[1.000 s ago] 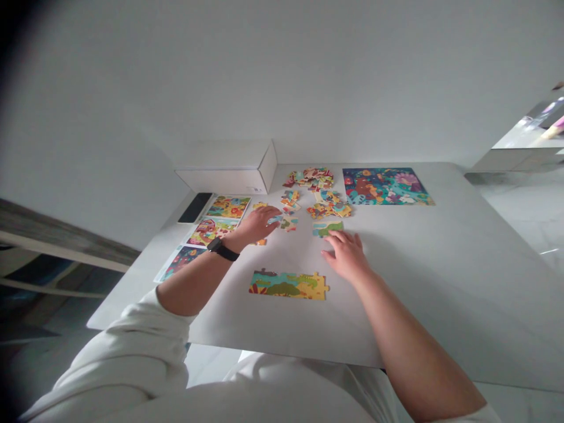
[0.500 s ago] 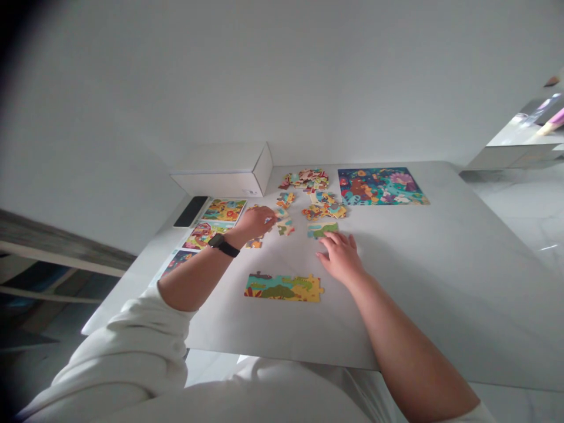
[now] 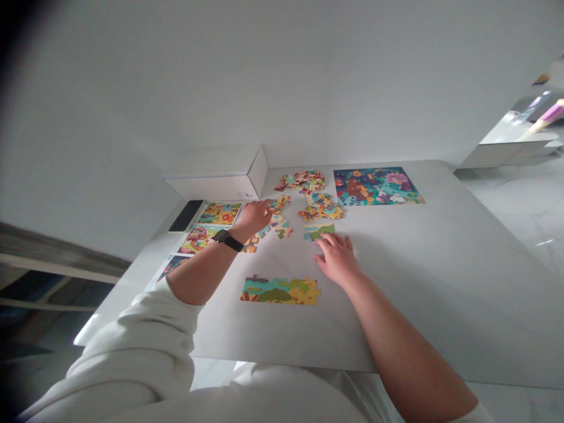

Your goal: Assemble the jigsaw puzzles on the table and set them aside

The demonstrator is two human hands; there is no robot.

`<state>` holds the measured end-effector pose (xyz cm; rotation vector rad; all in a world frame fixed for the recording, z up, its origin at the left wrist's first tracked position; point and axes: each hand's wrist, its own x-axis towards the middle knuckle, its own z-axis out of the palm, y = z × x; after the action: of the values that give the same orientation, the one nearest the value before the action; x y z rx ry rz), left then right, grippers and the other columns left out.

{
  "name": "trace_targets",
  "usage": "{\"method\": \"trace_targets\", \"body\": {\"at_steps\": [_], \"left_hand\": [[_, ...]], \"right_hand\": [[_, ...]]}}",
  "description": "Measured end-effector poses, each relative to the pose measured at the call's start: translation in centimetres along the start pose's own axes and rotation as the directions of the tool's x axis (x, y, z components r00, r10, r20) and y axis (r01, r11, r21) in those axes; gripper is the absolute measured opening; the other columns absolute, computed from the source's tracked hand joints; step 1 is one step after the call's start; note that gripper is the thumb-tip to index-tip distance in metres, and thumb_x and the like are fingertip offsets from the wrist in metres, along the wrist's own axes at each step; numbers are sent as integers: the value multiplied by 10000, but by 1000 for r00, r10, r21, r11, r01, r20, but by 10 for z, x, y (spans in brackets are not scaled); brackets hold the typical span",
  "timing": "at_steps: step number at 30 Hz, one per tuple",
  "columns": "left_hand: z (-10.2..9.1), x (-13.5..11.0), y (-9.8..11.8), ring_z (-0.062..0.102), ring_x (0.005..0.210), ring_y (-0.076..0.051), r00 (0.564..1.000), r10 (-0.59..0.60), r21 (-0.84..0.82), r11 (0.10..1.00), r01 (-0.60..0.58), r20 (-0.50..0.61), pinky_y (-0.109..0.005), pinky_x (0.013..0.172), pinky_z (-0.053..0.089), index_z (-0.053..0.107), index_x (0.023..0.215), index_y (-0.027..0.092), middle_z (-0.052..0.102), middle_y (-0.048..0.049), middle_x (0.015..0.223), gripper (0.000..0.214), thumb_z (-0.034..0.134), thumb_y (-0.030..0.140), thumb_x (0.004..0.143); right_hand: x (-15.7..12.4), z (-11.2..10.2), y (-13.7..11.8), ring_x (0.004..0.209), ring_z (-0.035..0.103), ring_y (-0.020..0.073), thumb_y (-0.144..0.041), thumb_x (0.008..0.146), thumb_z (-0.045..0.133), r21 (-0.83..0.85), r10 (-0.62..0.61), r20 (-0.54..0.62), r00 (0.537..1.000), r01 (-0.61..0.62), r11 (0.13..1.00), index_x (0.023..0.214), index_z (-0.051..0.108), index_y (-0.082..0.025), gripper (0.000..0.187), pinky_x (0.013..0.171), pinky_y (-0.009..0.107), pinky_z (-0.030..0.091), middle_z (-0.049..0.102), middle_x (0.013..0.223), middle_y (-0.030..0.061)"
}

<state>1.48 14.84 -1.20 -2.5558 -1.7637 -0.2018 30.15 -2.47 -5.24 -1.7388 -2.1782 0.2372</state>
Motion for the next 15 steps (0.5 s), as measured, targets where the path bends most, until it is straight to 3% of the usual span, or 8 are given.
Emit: {"method": "trace_targets", "body": {"at_steps": [6, 15], "left_hand": [[1, 13, -8, 701, 1263, -293, 999, 4, -33, 999, -2, 46, -401, 1094, 512, 653, 1445, 222, 741, -130, 1393, 431, 566, 306, 1031], [6, 8, -22, 651, 1310, -415, 992, -122, 13, 992, 122, 20, -516, 1118, 467, 562, 1554, 195, 725, -203, 1387, 717, 623, 632, 989]], "right_hand": [[-1, -1, -1, 1459, 570, 377, -284, 983, 671, 5, 0, -6, 1000, 0, 1000, 1366, 732, -254, 389, 1255, 716, 357, 645, 1555, 146], [-1, -1, 1, 1444, 577, 385, -291, 981, 670, -1, -17, -12, 1000, 17, 1000, 1365, 733, -257, 390, 1243, 708, 370, 647, 1548, 146]]}}
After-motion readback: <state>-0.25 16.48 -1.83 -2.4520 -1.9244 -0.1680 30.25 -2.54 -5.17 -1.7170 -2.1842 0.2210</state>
